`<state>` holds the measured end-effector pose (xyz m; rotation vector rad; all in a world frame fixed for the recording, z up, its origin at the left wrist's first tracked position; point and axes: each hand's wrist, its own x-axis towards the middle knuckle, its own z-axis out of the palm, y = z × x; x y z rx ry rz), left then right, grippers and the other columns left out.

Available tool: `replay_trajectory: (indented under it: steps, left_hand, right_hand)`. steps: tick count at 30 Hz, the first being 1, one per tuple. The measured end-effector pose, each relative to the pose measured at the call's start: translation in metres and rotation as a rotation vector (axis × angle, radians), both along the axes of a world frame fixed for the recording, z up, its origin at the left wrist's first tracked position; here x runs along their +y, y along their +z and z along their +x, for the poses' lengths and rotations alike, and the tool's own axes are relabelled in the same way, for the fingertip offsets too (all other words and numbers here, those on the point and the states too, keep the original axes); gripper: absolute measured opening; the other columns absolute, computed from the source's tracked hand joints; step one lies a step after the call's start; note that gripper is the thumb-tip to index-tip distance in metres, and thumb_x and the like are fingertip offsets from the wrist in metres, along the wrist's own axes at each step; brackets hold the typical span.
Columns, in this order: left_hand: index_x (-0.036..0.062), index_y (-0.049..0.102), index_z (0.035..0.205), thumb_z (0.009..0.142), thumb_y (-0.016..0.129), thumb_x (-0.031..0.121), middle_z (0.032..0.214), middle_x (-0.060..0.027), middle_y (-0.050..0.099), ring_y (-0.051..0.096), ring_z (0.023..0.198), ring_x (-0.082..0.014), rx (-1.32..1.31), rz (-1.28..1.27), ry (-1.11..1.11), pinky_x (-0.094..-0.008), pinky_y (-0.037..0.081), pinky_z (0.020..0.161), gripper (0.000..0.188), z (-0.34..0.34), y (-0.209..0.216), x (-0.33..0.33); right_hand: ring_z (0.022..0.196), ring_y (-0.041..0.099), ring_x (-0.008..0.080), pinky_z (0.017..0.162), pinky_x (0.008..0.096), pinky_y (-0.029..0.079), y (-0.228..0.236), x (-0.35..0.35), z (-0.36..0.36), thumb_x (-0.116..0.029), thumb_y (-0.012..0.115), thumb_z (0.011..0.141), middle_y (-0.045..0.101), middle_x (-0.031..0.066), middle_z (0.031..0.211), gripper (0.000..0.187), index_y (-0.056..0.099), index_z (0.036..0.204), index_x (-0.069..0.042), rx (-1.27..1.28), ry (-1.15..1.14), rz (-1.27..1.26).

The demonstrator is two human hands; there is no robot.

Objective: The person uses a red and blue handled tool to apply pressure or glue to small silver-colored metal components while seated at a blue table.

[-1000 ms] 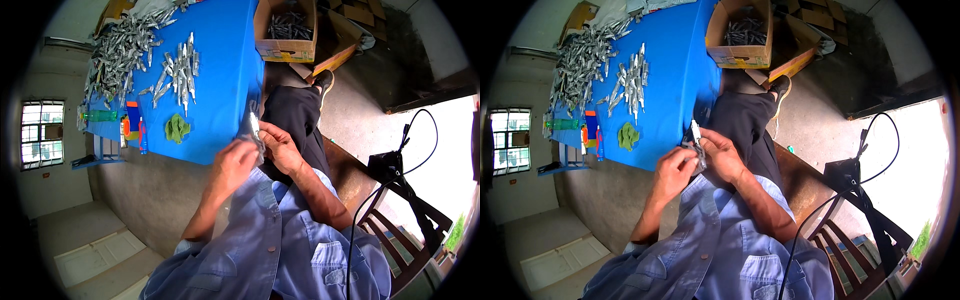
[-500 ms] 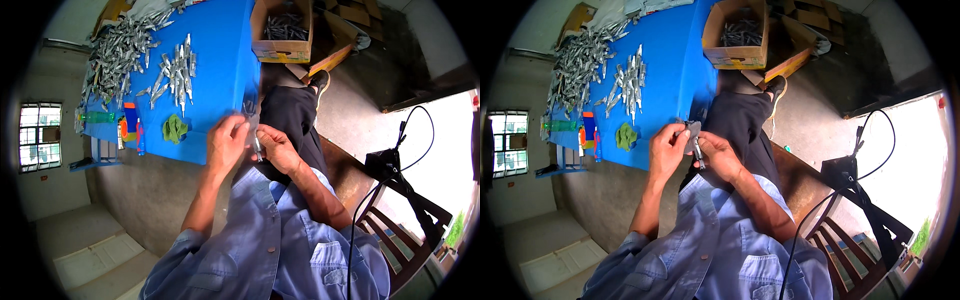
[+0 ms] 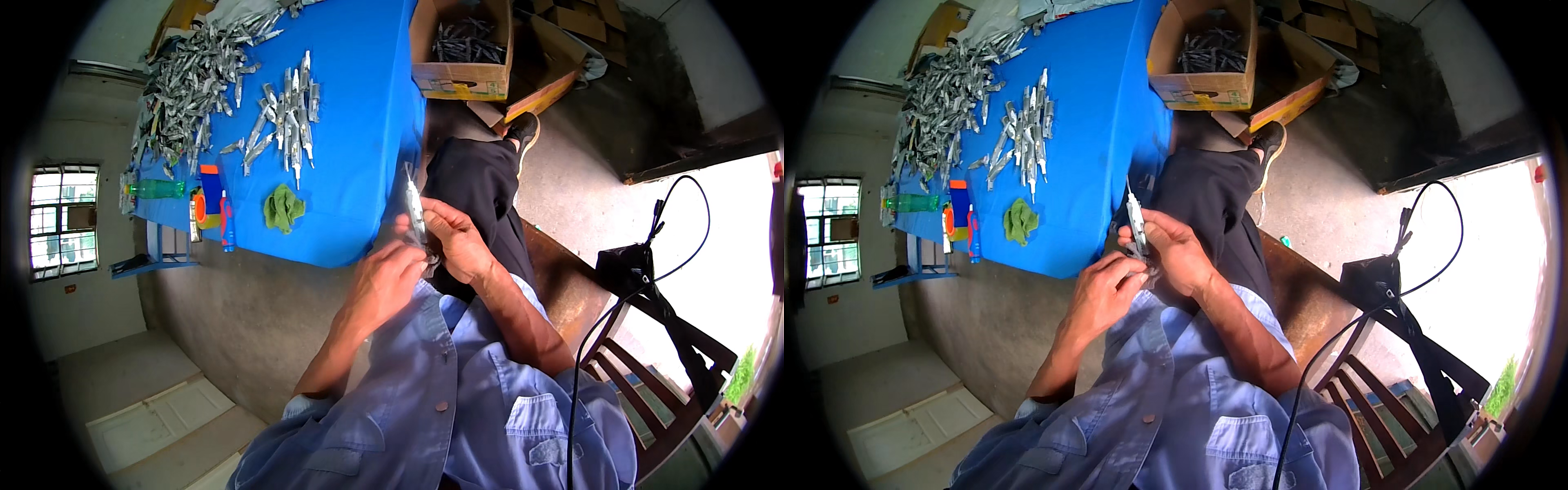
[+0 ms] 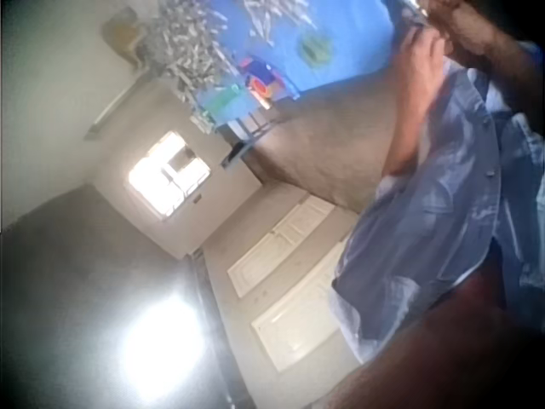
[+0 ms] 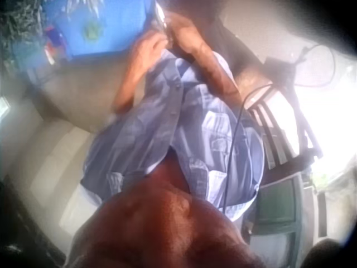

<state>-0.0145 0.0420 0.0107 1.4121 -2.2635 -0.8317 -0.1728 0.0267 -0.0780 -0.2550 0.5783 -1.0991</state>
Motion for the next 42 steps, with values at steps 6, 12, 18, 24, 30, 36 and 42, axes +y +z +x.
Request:
replay_trajectory:
  steps: [6, 12, 18, 24, 30, 36, 42]
  left_hand:
    - [0.0008, 0.072, 0.104, 0.094, 0.076, 0.008, 0.090, -0.0112, 0.072, 0.064, 0.068, -0.0173, 0.094, -0.096, 0.192, -0.0319, 0.051, 0.062, 0.013, 0.001, 0.025, -0.027]
    - [0.0006, 0.072, 0.103, 0.094, 0.074, 0.009, 0.094, -0.0143, 0.073, 0.070, 0.072, -0.0276, 0.015, -0.246, 0.170, -0.0380, 0.054, 0.064, 0.013, -0.017, 0.004, -0.065]
    - [0.0018, 0.071, 0.105, 0.094, 0.072, 0.008, 0.095, -0.0155, 0.072, 0.071, 0.082, -0.0362, -0.018, -0.166, 0.117, -0.0437, 0.056, 0.070, 0.013, -0.023, -0.003, -0.046]
    - [0.0041, 0.070, 0.101, 0.093, 0.071, 0.010, 0.095, -0.0161, 0.071, 0.069, 0.084, -0.0395, -0.087, 0.014, 0.051, -0.0471, 0.055, 0.073, 0.011, -0.013, 0.005, -0.014]
    - [0.0045, 0.070, 0.101, 0.091, 0.072, 0.008, 0.095, -0.0151, 0.071, 0.071, 0.084, -0.0364, -0.004, 0.110, 0.091, -0.0431, 0.056, 0.071, 0.010, -0.007, 0.014, 0.002]
    - [-0.0016, 0.072, 0.105, 0.094, 0.075, 0.008, 0.082, -0.0089, 0.071, 0.060, 0.065, -0.0121, 0.081, -0.097, 0.228, -0.0306, 0.048, 0.058, 0.015, -0.020, 0.028, -0.043]
    - [-0.0016, 0.071, 0.104, 0.095, 0.072, 0.007, 0.092, -0.0148, 0.073, 0.071, 0.069, -0.0273, -0.076, -0.328, 0.045, -0.0388, 0.054, 0.059, 0.013, -0.040, 0.002, -0.063]
  right_hand:
    - [0.104, 0.069, 0.0153, 0.087, 0.0319, 0.062, 0.002, -0.001, -0.006, -0.017, 0.047, 0.114, 0.072, 0.0056, 0.116, 0.033, 0.061, 0.140, -0.004, -0.027, 0.029, 0.008]
    - [0.103, 0.066, 0.0119, 0.087, 0.0299, 0.063, 0.016, 0.000, -0.003, -0.018, 0.044, 0.114, 0.068, 0.0034, 0.122, 0.035, 0.059, 0.144, -0.006, 0.052, 0.039, -0.042]
    - [0.100, 0.066, 0.0105, 0.085, 0.0279, 0.059, 0.001, 0.002, -0.005, -0.017, 0.043, 0.115, 0.069, 0.0022, 0.116, 0.033, 0.061, 0.140, -0.007, 0.073, 0.054, -0.090]
    - [0.100, 0.068, 0.0132, 0.087, 0.0301, 0.057, 0.011, 0.001, -0.005, -0.017, 0.045, 0.114, 0.071, 0.0047, 0.114, 0.030, 0.063, 0.133, -0.002, -0.104, -0.017, 0.001]
    - [0.108, 0.068, 0.0176, 0.097, 0.0341, 0.057, 0.011, -0.002, -0.008, -0.018, 0.048, 0.113, 0.071, 0.0092, 0.121, 0.029, 0.061, 0.134, -0.002, -0.174, -0.039, 0.061]
    - [0.098, 0.068, 0.0144, 0.091, 0.0319, 0.059, 0.011, 0.000, -0.014, -0.018, 0.046, 0.114, 0.071, 0.0064, 0.113, 0.028, 0.063, 0.129, -0.003, -0.173, -0.010, 0.037]
    - [0.095, 0.068, 0.0115, 0.086, 0.0278, 0.059, 0.003, 0.004, -0.009, -0.017, 0.045, 0.114, 0.071, 0.0029, 0.110, 0.028, 0.064, 0.131, -0.006, -0.097, -0.012, -0.019]
